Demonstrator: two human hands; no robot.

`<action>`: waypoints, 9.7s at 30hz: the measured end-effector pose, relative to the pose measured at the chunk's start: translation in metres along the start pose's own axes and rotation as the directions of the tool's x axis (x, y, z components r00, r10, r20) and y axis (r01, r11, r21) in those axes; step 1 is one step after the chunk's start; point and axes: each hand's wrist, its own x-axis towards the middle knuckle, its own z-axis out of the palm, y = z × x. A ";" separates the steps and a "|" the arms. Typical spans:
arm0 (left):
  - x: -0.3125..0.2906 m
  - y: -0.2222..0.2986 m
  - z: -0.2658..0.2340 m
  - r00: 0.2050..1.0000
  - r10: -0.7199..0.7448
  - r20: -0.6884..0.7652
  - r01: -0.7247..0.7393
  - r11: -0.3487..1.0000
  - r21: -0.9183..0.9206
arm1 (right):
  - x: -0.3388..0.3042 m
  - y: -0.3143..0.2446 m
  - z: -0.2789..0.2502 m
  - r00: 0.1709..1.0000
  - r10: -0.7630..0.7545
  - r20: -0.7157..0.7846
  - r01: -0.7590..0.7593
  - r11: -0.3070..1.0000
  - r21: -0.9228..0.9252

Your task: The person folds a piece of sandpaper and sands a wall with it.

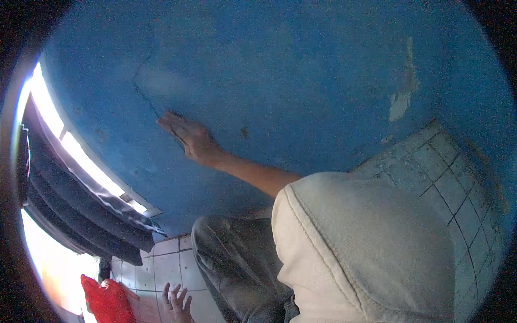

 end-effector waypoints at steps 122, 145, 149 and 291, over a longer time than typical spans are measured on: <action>0.036 -0.090 -0.040 0.713 0.069 -0.698 -0.265 0.948 -0.178 | -0.153 -0.221 0.158 0.152 -0.200 0.968 -0.969 -0.221 0.107; 0.042 -0.083 -0.033 0.715 0.304 -0.630 -0.345 0.937 0.060 | -0.148 -0.220 0.155 0.104 -0.037 0.994 -0.985 -0.142 0.098; 0.043 -0.076 -0.028 0.688 0.339 -0.641 -0.314 0.936 0.158 | -0.149 -0.219 0.158 0.109 -0.037 0.993 -0.987 -0.122 0.104; 0.046 -0.101 -0.039 0.693 0.298 -0.656 -0.311 0.945 0.101 | -0.167 -0.225 0.169 0.381 -0.031 0.924 -0.906 0.184 0.380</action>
